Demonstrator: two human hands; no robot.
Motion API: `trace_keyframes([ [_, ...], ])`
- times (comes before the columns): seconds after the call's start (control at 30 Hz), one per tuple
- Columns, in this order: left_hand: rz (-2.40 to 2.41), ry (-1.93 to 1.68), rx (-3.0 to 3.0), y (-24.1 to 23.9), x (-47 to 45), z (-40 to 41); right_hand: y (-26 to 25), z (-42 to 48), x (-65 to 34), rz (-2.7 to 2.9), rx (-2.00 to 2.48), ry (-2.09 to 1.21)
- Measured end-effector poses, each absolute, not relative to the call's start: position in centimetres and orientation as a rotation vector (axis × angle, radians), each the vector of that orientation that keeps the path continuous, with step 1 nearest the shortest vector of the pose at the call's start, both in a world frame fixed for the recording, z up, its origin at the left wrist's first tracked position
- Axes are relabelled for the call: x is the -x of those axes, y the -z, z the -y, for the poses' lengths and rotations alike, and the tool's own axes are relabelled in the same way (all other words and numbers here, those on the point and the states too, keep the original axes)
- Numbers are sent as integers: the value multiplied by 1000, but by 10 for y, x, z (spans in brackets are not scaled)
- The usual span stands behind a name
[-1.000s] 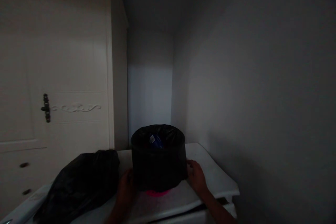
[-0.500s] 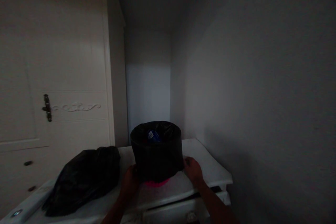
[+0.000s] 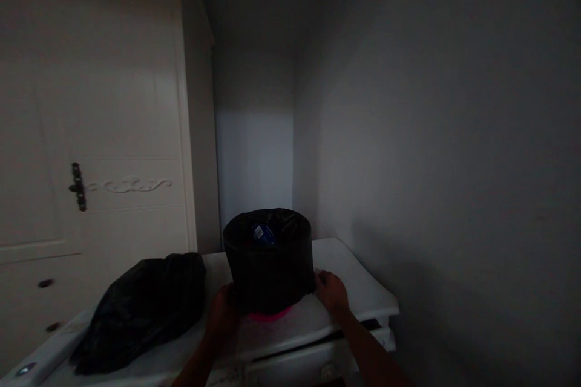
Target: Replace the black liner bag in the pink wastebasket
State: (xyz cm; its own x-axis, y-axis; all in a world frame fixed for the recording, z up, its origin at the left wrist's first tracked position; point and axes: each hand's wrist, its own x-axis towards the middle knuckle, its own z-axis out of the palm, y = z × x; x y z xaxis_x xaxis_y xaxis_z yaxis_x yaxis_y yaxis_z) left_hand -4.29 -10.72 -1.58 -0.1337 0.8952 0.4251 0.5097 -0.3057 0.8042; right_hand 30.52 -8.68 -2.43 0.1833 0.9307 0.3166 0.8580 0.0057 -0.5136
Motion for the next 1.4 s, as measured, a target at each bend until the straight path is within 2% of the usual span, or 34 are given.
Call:
trace_keyframes([
  [1.4,-1576,-1462,-1746,32,48,95,19,93,-303,1705,1897,-116],
])
